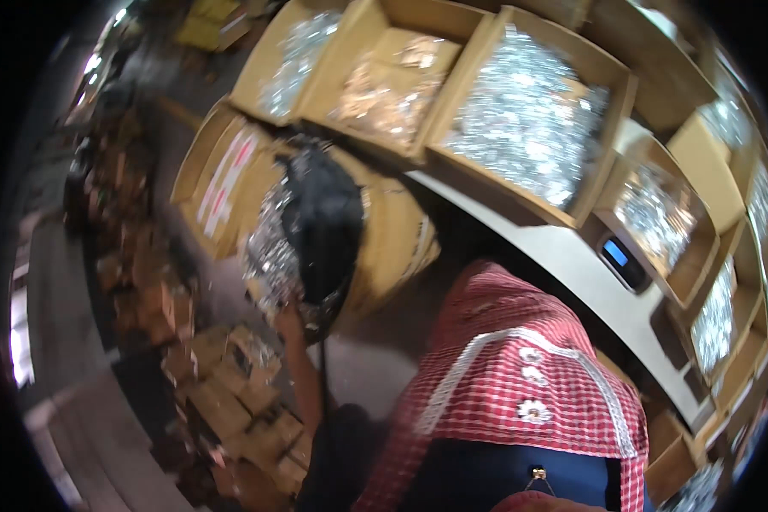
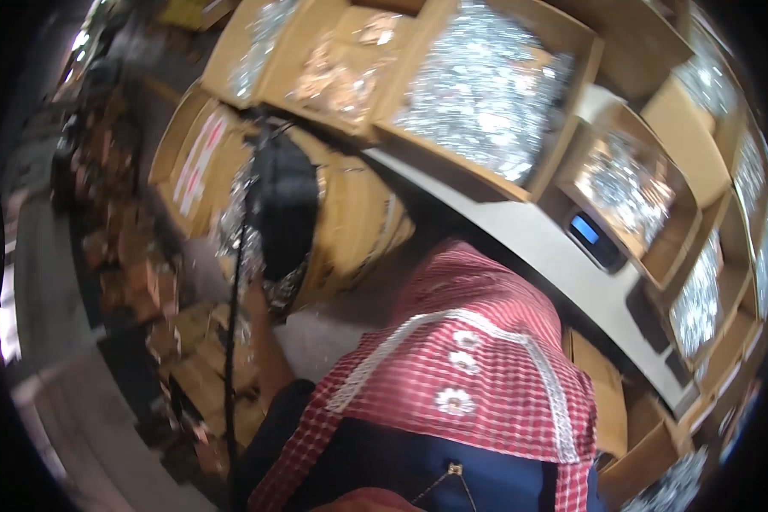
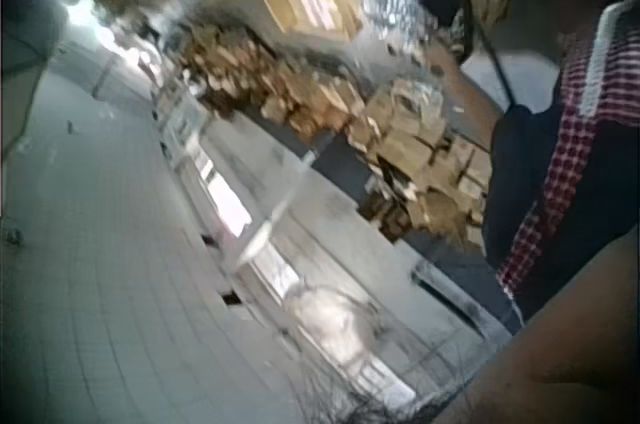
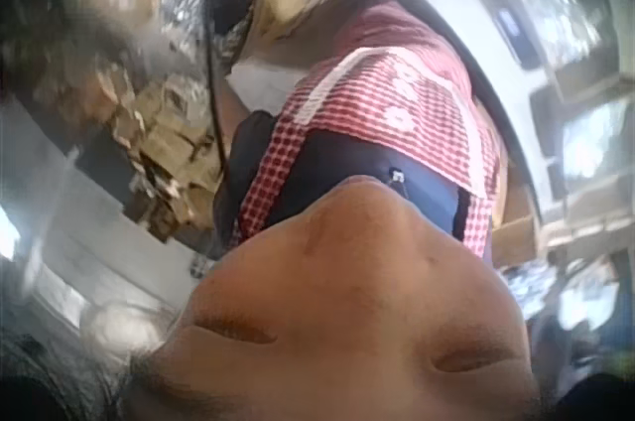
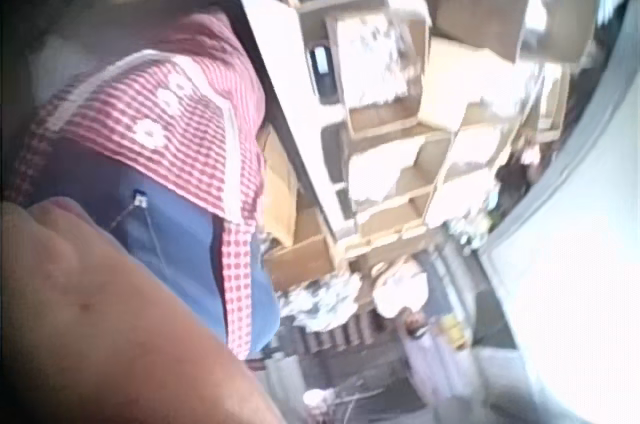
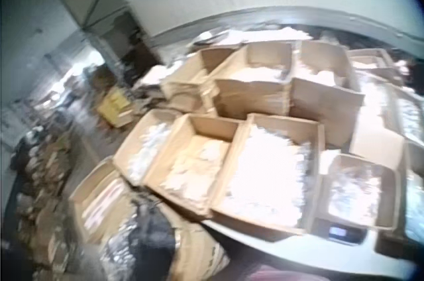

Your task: The person sorts various small metal hardware components from several large boxes into smaller plastic bags by hand, using a small digital scale to verify the weight of each bagged item.

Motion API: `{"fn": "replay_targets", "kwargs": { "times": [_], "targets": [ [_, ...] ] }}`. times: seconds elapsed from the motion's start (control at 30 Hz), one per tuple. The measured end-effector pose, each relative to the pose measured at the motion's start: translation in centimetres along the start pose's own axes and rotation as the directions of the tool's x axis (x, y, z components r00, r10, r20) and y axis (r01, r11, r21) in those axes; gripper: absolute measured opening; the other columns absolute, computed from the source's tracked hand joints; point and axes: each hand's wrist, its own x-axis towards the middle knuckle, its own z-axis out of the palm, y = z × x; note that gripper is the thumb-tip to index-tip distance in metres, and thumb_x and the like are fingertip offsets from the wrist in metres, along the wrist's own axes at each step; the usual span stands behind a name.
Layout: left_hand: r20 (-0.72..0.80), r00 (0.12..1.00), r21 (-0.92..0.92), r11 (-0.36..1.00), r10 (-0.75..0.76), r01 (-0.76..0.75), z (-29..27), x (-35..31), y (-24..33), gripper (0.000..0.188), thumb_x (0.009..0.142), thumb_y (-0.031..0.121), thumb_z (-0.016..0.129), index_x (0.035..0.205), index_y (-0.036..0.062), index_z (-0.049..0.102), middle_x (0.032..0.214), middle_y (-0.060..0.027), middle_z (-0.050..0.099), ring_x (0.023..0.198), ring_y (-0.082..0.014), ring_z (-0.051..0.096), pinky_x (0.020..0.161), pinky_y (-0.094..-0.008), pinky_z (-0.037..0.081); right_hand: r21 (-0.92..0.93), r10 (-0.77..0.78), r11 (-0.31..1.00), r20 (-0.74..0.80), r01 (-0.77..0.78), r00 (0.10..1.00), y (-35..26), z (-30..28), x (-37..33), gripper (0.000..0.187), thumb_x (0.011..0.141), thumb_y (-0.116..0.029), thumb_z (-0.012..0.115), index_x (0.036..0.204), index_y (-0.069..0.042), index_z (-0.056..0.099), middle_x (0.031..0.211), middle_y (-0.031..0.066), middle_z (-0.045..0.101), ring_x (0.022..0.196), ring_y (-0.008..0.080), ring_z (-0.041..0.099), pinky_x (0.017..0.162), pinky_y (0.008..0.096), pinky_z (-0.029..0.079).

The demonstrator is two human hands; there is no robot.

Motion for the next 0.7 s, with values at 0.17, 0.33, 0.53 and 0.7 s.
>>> {"fn": "replay_targets", "kwargs": {
  "times": [0.17, 0.33, 0.53, 0.7],
  "targets": [
    [0.093, 0.929, -0.633, 0.699, -0.358, 0.333, -2.4, -0.7, 1.6, 0.041, 0.084, 0.042, 0.062, 0.096, 0.0027, 0.070, 0.079, -0.0156, 0.067, 0.070, -0.0291, 0.062, 0.065, -0.0375, 0.047, 0.158, -0.221, 0.971, 0.290, 0.181, 0.931, -9.2, 8.1, 3.4, 0.078, 0.080, -0.065, 0.037, 0.124, -0.002, 0.053, 0.127, 0.0229, 0.047, 0.115, 0.0375, 0.047, 0.097, 0.0468, 0.035],
    [0.402, 0.856, -0.616, 0.595, -0.325, 0.516, -11.4, -0.6, 2.6, 0.035, 0.078, 0.035, 0.070, 0.088, 0.0020, 0.069, 0.069, -0.0100, 0.063, 0.062, -0.0205, 0.059, 0.060, -0.0352, 0.045, 0.223, -0.333, 0.940, 0.420, 0.260, 0.844, -14.1, 11.6, 5.3, 0.072, 0.080, -0.060, 0.039, 0.120, -0.002, 0.055, 0.121, 0.0226, 0.049, 0.109, 0.0366, 0.049, 0.093, 0.0462, 0.037],
    [-0.173, 0.911, -0.842, 0.536, -0.375, 0.060, -11.1, -1.0, 1.1, 0.012, 0.087, 0.012, 0.063, 0.083, 0.0003, 0.066, 0.073, -0.0087, 0.066, 0.067, -0.0174, 0.061, 0.065, -0.0329, 0.049, 0.236, -0.383, 0.923, 0.481, 0.305, 0.788, -16.2, 12.7, 7.0, 0.064, 0.079, -0.053, 0.041, 0.114, -0.002, 0.057, 0.115, 0.0222, 0.051, 0.103, 0.0356, 0.051, 0.088, 0.0456, 0.038],
    [-0.187, 0.660, -0.963, 0.004, -0.728, -0.268, -19.1, 2.1, -0.9, 0.022, 0.095, 0.018, 0.056, 0.100, -0.0007, 0.065, 0.088, -0.0084, 0.066, 0.077, -0.0207, 0.063, 0.070, -0.0351, 0.051, 0.236, -0.398, 0.917, 0.476, 0.321, 0.785, -16.3, 11.4, 8.0, 0.057, 0.079, -0.047, 0.043, 0.110, -0.002, 0.058, 0.109, 0.0219, 0.053, 0.098, 0.0348, 0.053, 0.084, 0.0451, 0.040]
  ]
}}
